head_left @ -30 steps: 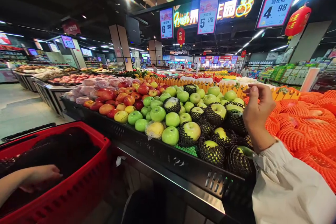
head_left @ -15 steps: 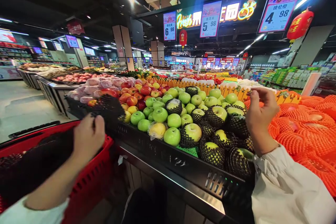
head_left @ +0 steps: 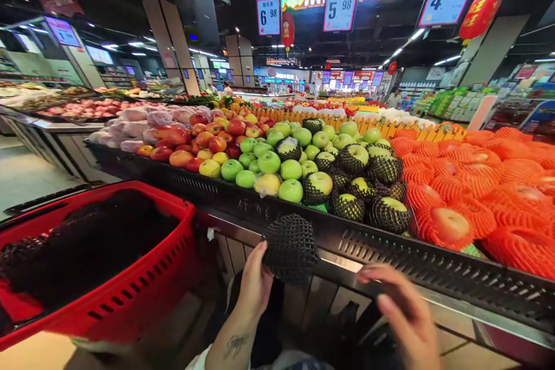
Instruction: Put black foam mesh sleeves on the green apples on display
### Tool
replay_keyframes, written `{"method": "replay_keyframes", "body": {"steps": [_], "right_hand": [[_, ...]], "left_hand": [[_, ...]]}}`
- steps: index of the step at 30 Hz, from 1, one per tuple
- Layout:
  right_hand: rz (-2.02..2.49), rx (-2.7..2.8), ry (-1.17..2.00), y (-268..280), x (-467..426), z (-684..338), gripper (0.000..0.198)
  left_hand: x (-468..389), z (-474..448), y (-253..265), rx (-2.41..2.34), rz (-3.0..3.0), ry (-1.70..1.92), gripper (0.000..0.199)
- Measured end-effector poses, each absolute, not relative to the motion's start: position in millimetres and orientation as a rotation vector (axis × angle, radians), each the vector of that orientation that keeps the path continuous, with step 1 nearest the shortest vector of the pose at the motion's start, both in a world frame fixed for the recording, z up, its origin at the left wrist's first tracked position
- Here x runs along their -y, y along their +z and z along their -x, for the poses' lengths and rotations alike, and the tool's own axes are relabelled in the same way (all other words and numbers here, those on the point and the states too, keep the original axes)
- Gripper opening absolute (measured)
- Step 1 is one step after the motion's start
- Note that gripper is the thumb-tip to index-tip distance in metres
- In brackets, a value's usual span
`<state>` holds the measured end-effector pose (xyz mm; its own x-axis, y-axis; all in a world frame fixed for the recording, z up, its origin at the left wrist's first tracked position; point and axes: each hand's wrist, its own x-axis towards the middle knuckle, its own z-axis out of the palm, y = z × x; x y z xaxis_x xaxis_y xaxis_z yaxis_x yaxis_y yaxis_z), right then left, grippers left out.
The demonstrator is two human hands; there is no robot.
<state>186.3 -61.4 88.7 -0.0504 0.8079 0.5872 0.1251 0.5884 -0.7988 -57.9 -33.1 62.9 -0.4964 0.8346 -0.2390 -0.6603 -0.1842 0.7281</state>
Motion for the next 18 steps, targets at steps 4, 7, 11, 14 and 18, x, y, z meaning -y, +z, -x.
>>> {"method": "replay_keyframes", "body": {"steps": [4,7,11,14,18], "right_hand": [[0.968,1.375,1.295,-16,91,-167,0.031],[0.962,1.123,1.496,-53,109,-163,0.042],[0.943,0.825,1.444,-53,121,-166,0.073],[0.923,0.678,1.442,-40,118,-169,0.071],[1.014,0.708,1.335,-27,115,-170,0.053]], "left_hand": [[54,46,41,-1.030,-0.271,1.665,0.049],[69,37,23,-1.117,-0.291,1.508,0.058],[84,22,6,-1.230,-0.515,1.283,0.055],[89,15,0,-1.251,-0.802,1.137,0.049],[93,11,0,-1.162,-1.008,1.155,0.048]]}}
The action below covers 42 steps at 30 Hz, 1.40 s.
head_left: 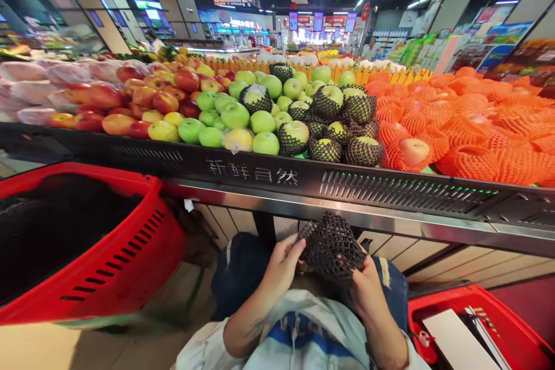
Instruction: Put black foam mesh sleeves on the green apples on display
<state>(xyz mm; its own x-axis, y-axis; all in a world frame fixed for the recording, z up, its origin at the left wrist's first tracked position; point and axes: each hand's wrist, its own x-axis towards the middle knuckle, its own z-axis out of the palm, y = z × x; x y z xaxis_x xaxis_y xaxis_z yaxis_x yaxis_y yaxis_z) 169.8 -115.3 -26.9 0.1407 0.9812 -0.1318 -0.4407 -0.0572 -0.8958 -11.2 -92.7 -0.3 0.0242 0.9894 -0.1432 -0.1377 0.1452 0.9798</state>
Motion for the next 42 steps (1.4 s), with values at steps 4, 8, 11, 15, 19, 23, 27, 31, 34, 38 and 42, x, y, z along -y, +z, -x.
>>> {"method": "replay_keyframes", "body": {"steps": [4,8,11,15,19,23,27,31,34,38,42], "right_hand": [[1.061,0.813,1.254,-19,119,-170,0.046],[1.096,0.953,1.239,-14,119,-173,0.033],[1.129,0.991,1.176,-19,110,-179,0.021],[1.090,0.809,1.042,-35,93,-184,0.023],[0.951,0.652,1.376,-50,95,-187,0.019],[0.924,0.610,1.663,-67,109,-198,0.033],[0.847,0.580,1.685,-87,109,-204,0.091],[0.869,0.534,1.713,-113,100,-198,0.075],[0.937,0.519,1.730,-143,96,-190,0.046],[1.091,0.367,1.792,-198,98,-188,0.038],[1.269,0.305,2.044,-238,93,-195,0.042]], "left_hand": [[95,9,4,-1.075,-1.188,1.284,0.046],[95,5,7,-1.026,-1.465,1.147,0.025],[93,4,5,-1.046,-1.461,1.198,0.022],[95,5,-4,-0.990,-1.284,1.270,0.030],[97,3,-12,-0.917,-1.281,1.115,0.042],[94,-5,-14,-0.896,-1.232,1.089,0.045],[88,-8,-14,-0.888,-1.063,1.158,0.045],[77,-2,-11,-0.930,-1.151,1.176,0.037],[61,9,-3,-1.045,-1.443,1.008,0.039],[25,32,23,-1.207,-1.850,1.087,0.024],[-24,48,71,-1.394,-2.105,1.456,0.012]]}}
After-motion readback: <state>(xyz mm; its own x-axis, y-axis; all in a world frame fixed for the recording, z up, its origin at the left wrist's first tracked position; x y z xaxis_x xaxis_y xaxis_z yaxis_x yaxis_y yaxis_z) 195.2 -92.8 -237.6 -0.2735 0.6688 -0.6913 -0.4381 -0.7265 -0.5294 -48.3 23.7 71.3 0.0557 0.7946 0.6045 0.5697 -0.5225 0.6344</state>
